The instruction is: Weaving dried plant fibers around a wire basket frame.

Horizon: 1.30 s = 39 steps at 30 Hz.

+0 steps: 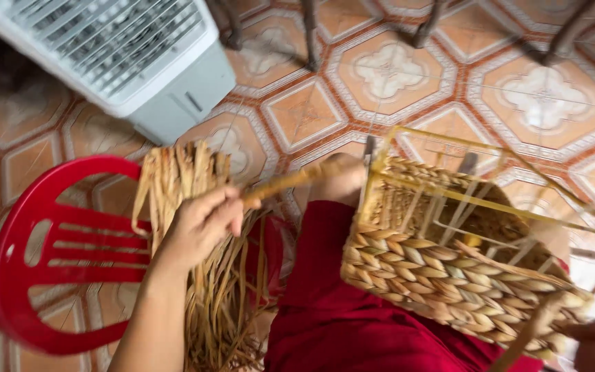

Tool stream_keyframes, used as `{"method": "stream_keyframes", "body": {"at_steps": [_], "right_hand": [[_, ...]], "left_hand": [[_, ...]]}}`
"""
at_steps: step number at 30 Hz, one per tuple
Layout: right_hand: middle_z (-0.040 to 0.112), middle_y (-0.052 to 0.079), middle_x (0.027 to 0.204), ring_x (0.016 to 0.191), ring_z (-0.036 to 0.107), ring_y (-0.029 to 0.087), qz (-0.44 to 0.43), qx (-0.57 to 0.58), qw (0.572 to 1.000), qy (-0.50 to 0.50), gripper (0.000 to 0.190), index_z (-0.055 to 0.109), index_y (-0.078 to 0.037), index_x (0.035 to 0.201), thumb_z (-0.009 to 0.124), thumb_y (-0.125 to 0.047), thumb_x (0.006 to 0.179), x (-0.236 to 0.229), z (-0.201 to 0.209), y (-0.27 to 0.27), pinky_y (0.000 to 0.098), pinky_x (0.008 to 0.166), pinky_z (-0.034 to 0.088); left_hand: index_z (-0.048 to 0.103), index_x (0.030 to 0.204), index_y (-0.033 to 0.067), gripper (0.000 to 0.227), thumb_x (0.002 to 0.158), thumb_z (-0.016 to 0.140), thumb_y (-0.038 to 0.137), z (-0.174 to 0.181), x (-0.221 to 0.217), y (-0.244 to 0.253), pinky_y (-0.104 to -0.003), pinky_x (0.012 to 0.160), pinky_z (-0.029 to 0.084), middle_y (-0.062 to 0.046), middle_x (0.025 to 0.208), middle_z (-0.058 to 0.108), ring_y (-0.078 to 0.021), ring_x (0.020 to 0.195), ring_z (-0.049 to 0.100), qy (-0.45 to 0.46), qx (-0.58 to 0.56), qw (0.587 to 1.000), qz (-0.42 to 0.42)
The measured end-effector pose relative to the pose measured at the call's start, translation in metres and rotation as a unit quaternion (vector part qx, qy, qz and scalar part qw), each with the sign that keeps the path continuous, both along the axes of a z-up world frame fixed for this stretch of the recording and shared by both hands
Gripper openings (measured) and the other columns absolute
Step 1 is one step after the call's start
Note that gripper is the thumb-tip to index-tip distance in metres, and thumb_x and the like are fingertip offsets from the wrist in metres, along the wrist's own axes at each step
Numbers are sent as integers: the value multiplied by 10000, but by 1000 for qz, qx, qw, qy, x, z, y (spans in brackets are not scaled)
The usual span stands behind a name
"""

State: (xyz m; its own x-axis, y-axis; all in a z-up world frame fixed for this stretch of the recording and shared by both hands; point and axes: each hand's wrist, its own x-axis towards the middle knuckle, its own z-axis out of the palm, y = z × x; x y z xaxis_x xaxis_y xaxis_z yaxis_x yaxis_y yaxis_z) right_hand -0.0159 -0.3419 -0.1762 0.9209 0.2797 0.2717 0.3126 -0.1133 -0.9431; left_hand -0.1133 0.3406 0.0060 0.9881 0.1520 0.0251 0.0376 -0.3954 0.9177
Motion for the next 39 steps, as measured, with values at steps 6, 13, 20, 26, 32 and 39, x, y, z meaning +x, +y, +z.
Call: {"method": "stream_keyframes", "body": {"at_steps": [6,13,20,26,32,39], "right_hand": [[718,186,1064,873,667,152,-44,20,998,-37,572,518,54,1349,743,-44,832,-64,194,233,288,826,557],[708,105,951,853,662,141,-150,35,988,-22,134,689,45,1007,731,62,881,-68,175,235,254,760,542],[731,46,897,778,680,98,-156,-7,987,-26,94,721,18,995,716,2,902,-73,193,220,215,681,550],[713,52,908,758,649,93,-272,-127,954,1,240,709,9,1195,662,-37,964,-39,194,191,233,674,532],[688,70,889,727,640,100,-255,-197,946,-34,202,703,-6,1130,731,15,932,-26,172,192,247,649,527],[698,65,970,911,689,121,-251,-40,965,-71,143,689,-9,1032,714,78,922,-56,160,186,253,817,581]], "left_hand": [[745,1038,55,208,1037,594,198,45,13,-87,-244,525,497,5,647,653,-87,581,615,-3,1,983,-183],[680,1150,20,261,946,704,181,83,44,-178,-387,813,597,-154,1083,715,-281,949,718,-234,138,928,-255],[649,1254,-14,425,877,767,143,37,47,-260,-384,828,617,-127,1107,686,-286,977,726,-290,99,911,-277],[695,1187,76,184,1005,719,76,30,63,-281,-291,699,620,-53,999,672,-157,860,718,-210,-12,948,-238],[695,1137,71,193,958,764,91,15,83,-315,-313,667,593,-43,949,628,-167,800,691,-234,0,952,-196],[707,1009,47,128,914,783,87,21,89,-318,-296,661,623,-63,911,597,-179,760,683,-199,89,955,-201]]}}
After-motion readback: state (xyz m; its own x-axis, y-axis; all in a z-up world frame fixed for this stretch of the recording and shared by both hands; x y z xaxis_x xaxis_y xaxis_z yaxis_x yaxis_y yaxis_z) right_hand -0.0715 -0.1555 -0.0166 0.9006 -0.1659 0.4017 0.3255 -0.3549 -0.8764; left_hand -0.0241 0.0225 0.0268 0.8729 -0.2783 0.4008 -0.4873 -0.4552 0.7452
